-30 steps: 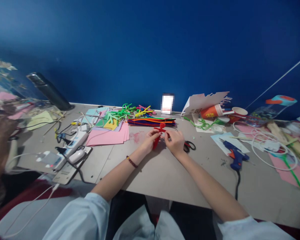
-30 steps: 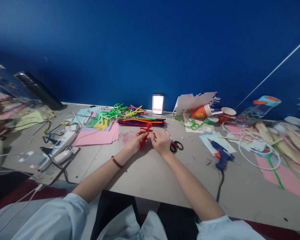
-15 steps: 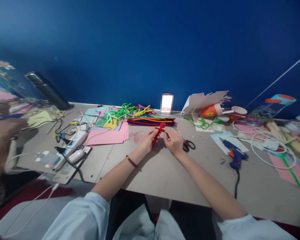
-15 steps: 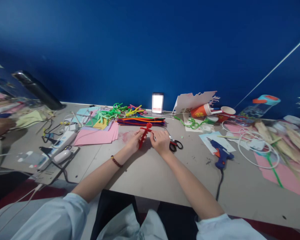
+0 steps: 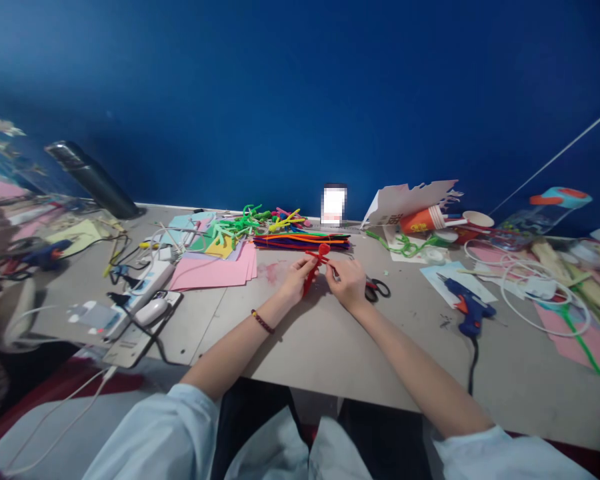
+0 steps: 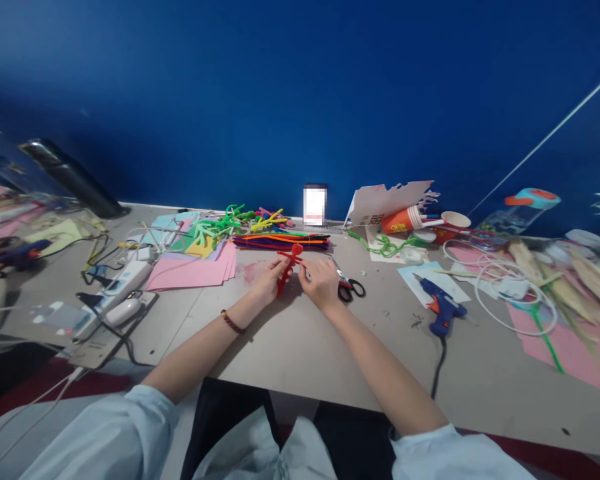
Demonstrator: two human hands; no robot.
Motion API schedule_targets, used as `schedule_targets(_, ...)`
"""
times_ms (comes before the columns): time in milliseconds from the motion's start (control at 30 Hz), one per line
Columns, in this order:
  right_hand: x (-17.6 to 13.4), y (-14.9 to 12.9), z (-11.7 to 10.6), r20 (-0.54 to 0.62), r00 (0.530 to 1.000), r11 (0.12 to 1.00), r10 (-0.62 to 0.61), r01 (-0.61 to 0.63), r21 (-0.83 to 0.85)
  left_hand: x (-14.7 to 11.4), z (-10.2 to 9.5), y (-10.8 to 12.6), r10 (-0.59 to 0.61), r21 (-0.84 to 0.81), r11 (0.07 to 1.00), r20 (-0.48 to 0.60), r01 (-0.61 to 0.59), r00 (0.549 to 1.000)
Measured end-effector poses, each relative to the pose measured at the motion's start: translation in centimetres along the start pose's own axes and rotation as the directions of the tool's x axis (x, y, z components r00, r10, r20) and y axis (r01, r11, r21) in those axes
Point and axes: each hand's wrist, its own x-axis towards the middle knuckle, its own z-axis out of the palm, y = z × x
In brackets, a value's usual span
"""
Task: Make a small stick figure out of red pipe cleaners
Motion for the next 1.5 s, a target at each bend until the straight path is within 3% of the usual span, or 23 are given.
schedule_targets(233, 0.1, -0.1, -0.1, -0.015, 1.000, 1.000, -0.009, 0.010, 0.011, -0.1, -0.1, 0.0, -0.039, -0.059, 0.998, 0.003, 0.039, 0.999)
schedule_targets(667, 0.3, -0.1, -0.3, -0.022, 1.000, 1.000, 0.005, -0.005, 0.014, 0.0, -0.2, 0.1, -0.032, -0.020, 0.999, -0.005, 0.032, 0.999)
schedule_targets(1033, 0.0, 0.0, -0.2, 0.012, 1.000, 1.000, 0.022, -0.022, 0.017, -0.2, -0.1, 0.1, -0.036, 0.000, 0.999, 0.054, 0.036, 0.998)
schedule_targets(1233, -0.1, 0.1, -0.3, 0.043, 0.999, 1.000, 0.001, 0.000, -0.020, -0.7, 0.4, 0.3, -0.068, 0.100, 0.993, 0.102, 0.058, 0.992)
schedule_targets(1500, 0.1, 0.2, -0.3, 0.007, 1.000, 0.999, 0.019, -0.019, -0.033, -0.6, 0.7, 0.4, 0.008, 0.147, 0.989, -0.010, -0.006, 1.000)
